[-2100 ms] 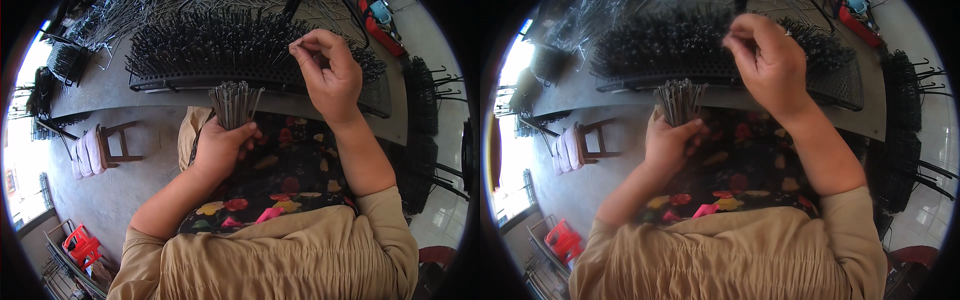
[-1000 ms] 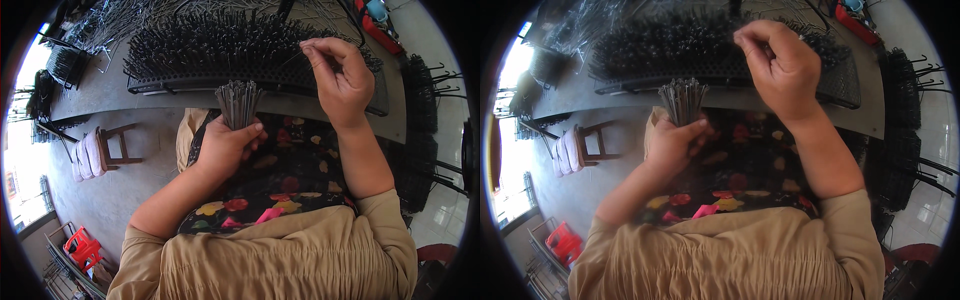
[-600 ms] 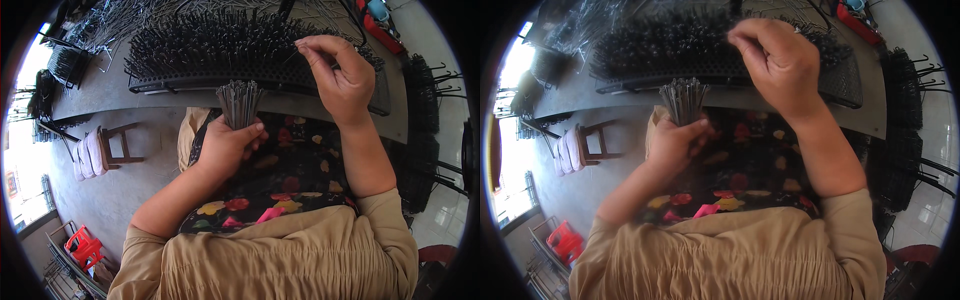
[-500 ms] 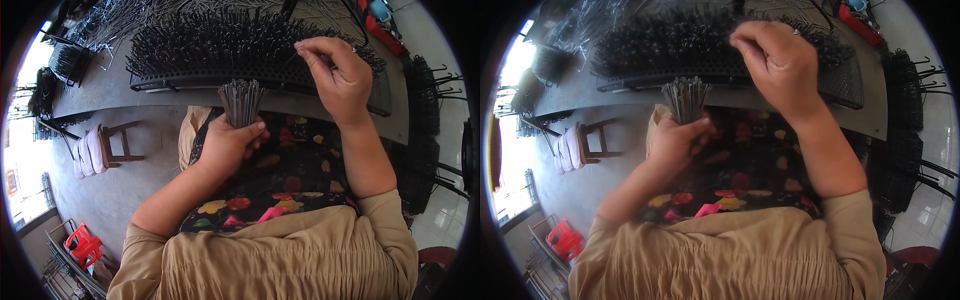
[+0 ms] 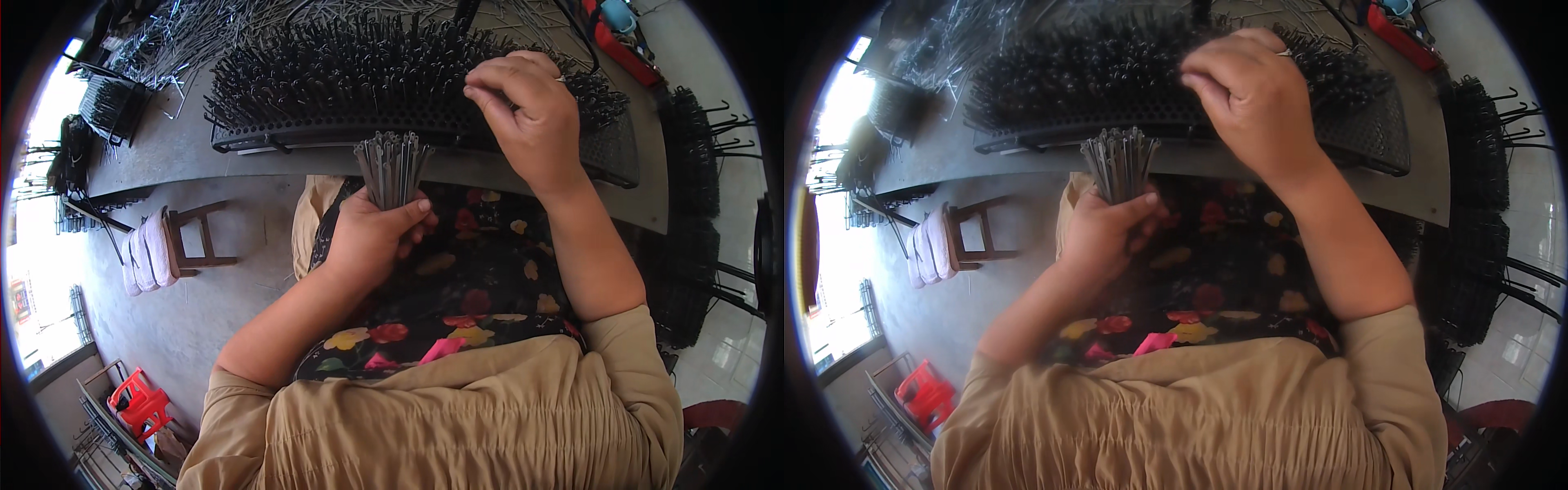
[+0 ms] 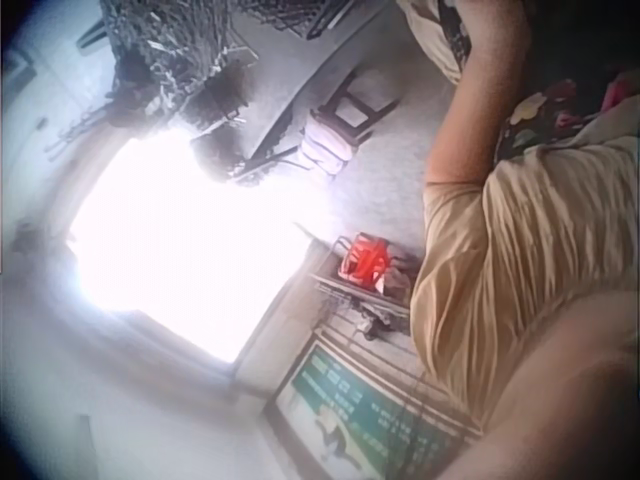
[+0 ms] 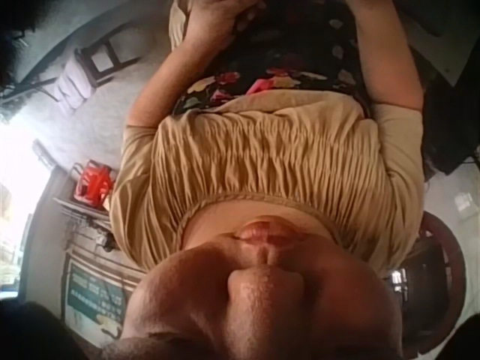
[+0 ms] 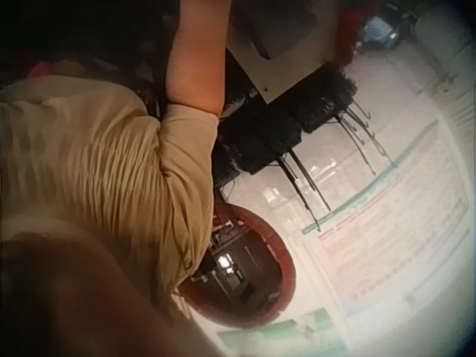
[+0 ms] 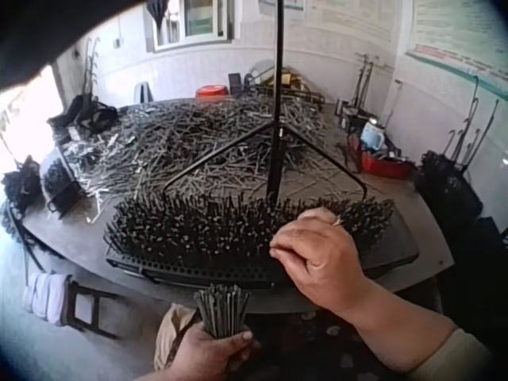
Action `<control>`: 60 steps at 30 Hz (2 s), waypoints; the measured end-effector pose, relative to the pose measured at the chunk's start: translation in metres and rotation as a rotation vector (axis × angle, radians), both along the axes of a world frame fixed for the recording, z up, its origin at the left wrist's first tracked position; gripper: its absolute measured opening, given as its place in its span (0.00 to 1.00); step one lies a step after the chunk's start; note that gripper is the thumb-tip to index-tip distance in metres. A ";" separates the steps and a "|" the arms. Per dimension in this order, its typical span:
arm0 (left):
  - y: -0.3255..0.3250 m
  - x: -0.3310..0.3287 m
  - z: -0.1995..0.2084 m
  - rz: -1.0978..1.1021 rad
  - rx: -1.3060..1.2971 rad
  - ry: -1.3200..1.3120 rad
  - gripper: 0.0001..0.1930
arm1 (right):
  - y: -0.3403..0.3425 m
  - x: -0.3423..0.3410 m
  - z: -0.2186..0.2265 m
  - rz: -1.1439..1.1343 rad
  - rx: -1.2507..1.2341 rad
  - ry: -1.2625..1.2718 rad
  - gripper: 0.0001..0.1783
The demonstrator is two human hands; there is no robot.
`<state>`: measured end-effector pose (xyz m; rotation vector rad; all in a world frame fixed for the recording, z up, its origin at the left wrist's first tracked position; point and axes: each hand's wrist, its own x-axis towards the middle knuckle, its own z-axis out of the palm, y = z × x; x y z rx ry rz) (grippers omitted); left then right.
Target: Inserting metal bristles into an industrial brush base.
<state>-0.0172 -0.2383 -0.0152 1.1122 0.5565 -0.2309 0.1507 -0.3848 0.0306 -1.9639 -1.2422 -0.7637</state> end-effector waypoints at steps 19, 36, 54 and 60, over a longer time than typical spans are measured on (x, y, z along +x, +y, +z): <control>-0.005 -0.004 0.001 0.006 -0.098 -0.125 0.04 | 0.000 -0.053 -0.010 0.188 0.129 0.840 0.13; -0.004 -0.006 0.001 0.023 -0.090 -0.066 0.06 | -0.026 -0.021 -0.003 0.236 0.603 1.177 0.07; -0.002 0.000 0.007 0.024 0.017 0.044 0.05 | -0.032 -0.011 -0.003 0.134 0.484 0.586 0.04; -0.002 0.001 0.002 0.016 0.006 0.034 0.05 | -0.031 -0.008 -0.004 0.115 0.223 0.475 0.06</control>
